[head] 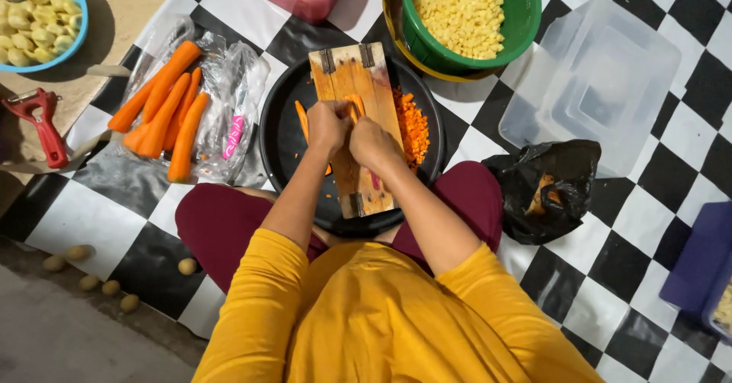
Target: A person sitting on a checkered floor uses a manual wooden slicer to shred carrots into a black tray, surrounded by bowls of other prepared ingredients.
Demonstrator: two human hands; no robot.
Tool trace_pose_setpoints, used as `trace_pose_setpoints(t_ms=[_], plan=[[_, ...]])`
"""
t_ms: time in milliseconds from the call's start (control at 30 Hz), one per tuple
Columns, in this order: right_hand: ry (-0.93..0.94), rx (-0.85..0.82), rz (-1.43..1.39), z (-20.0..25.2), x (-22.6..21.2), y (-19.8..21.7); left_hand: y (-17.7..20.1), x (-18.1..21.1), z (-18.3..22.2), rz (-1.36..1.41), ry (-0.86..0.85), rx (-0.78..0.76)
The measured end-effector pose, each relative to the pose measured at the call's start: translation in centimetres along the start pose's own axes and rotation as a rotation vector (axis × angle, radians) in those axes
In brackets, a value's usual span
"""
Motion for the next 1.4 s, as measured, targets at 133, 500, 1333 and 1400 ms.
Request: trace_pose_setpoints(t_ms=[133, 500, 1333, 1400], plan=[[-0.085, -0.031, 0.005, -1.3, 4.3, -3.1, -0.1, 0.0, 0.1, -0.014, -0.009, 0.022], [-0.464, -0.232, -0.01, 10.5, 3.6, -5.2, -0.9, -1.2, -0.9, -0.039, 0.054, -0.011], [-0.127, 0.057, -0.232, 1.4, -1.5, -0.6, 0.1, -0.1, -2.7, -0.017, 0.151, 0.066], [-0.164, -0.013, -0.135, 2.4, -0.5, -1.3, -0.4, -0.8, -2.5, 0.022, 0.14, 0.077]])
Point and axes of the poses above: each hand's wrist, its own z-axis away from the middle knuckle, its own y-axis out of the back of the hand, x = y × z, the point moved 6 cm from there along -z, towards the middle knuckle, and after that the axes turned 8 degrees about y, right-handed, at the moved point
